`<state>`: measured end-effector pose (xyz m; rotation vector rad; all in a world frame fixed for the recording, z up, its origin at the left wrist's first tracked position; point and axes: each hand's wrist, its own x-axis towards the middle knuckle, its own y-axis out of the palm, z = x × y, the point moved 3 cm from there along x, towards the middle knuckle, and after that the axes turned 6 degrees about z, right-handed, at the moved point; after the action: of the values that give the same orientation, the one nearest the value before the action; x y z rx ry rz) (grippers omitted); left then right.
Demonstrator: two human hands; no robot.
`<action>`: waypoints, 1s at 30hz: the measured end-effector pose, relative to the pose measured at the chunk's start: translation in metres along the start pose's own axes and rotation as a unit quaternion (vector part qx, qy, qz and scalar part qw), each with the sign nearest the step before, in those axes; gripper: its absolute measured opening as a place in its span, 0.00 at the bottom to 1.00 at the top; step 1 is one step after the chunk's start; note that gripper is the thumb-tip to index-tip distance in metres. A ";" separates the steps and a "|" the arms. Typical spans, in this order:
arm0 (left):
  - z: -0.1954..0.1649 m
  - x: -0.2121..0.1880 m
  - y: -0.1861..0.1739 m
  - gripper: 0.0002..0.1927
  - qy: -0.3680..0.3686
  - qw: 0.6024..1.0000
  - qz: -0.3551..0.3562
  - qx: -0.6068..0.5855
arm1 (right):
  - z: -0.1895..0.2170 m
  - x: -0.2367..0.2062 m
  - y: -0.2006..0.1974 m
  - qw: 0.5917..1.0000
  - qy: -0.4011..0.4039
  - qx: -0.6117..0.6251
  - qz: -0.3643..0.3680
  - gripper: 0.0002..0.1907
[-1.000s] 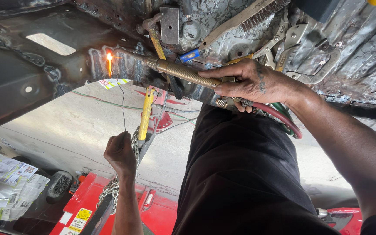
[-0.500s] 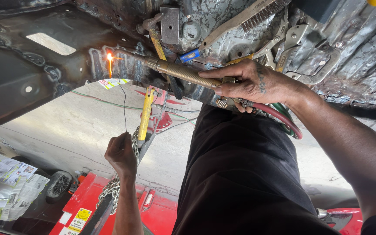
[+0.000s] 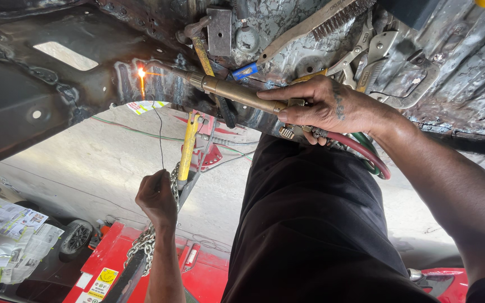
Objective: The person welds a section of a car's undercarriage using a welding torch and a grounding clamp. The person holds the torch in the right hand and the clamp in the left hand, applying heat to a specific area of the vehicle frame.
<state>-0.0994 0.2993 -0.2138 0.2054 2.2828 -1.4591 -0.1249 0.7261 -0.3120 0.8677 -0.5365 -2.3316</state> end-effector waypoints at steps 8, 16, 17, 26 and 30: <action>0.003 0.003 0.001 0.05 -0.004 1.000 -0.007 -0.006 | -0.001 -0.001 0.000 1.000 0.011 0.002 -0.002 0.26; 0.005 0.002 0.002 0.04 -0.007 1.000 -0.005 -0.024 | 0.000 -0.001 0.000 1.000 0.015 0.009 0.000 0.27; 0.005 0.003 0.001 0.04 -0.008 1.000 -0.006 -0.018 | -0.001 0.000 0.001 1.000 0.020 0.009 0.000 0.27; 0.001 0.005 0.001 0.04 -0.005 1.000 -0.004 -0.004 | -0.002 0.001 0.001 1.000 0.011 0.011 0.006 0.26; 0.001 0.005 0.001 0.04 -0.009 1.000 -0.004 0.001 | -0.001 0.001 0.001 1.000 0.014 0.006 0.003 0.27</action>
<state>-0.1034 0.2985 -0.2164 0.1833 2.2714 -1.4607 -0.1243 0.7244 -0.3130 0.9010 -0.5410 -2.3096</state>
